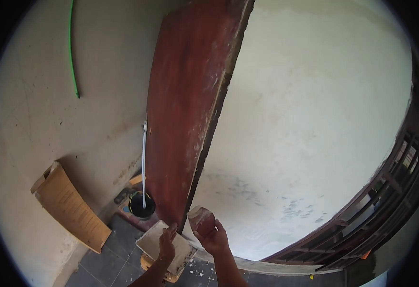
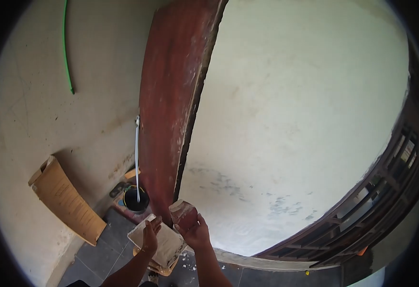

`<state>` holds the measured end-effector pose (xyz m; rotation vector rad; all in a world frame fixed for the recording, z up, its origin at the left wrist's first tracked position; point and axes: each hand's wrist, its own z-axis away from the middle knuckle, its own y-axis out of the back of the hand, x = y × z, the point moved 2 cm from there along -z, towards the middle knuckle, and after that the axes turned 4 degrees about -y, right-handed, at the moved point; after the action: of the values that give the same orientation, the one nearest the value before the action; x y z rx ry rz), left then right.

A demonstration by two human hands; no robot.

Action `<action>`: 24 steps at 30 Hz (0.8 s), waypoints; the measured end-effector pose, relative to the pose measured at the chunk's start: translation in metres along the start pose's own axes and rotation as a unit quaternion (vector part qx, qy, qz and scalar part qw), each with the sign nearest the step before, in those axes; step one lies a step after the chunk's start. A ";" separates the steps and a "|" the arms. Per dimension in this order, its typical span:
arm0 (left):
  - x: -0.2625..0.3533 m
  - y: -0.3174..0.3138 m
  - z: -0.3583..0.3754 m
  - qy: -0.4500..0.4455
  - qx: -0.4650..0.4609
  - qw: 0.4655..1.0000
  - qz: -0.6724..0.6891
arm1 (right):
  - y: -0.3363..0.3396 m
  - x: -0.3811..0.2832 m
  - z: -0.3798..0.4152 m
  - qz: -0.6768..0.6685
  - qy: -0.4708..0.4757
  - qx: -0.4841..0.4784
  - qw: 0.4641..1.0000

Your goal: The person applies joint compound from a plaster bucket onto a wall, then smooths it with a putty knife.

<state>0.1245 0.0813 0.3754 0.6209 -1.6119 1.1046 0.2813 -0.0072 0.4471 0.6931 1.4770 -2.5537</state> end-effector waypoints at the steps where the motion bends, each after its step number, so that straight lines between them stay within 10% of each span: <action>1: 0.028 -0.020 -0.021 -0.057 -0.040 0.997 0.013 | -0.029 -0.021 0.005 0.012 0.032 -0.036 0.999; 8: 0.274 -0.150 -0.131 -0.503 -0.267 0.822 0.008 | -0.244 -0.168 0.094 0.068 0.303 -0.200 0.929; 15: 0.448 -0.258 -0.188 -0.711 -0.147 0.650 -0.227 | -0.381 -0.270 0.174 0.219 0.647 -0.161 0.712; 21: 0.461 -0.299 -0.214 -0.781 -0.029 0.510 -0.360 | -0.427 -0.340 0.182 0.460 0.784 -0.036 0.415; 23: 0.450 -0.304 -0.225 -0.781 -0.043 0.511 -0.356 | -0.432 -0.350 0.182 0.580 0.809 0.042 0.088; 24: 0.451 -0.305 -0.225 -0.783 -0.039 0.511 -0.353 | -0.433 -0.360 0.181 0.579 0.810 0.040 0.083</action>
<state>0.3316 0.2051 0.9126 2.3658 -2.2530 -0.5890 0.4052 0.0188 1.0247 2.9294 -0.2395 0.3807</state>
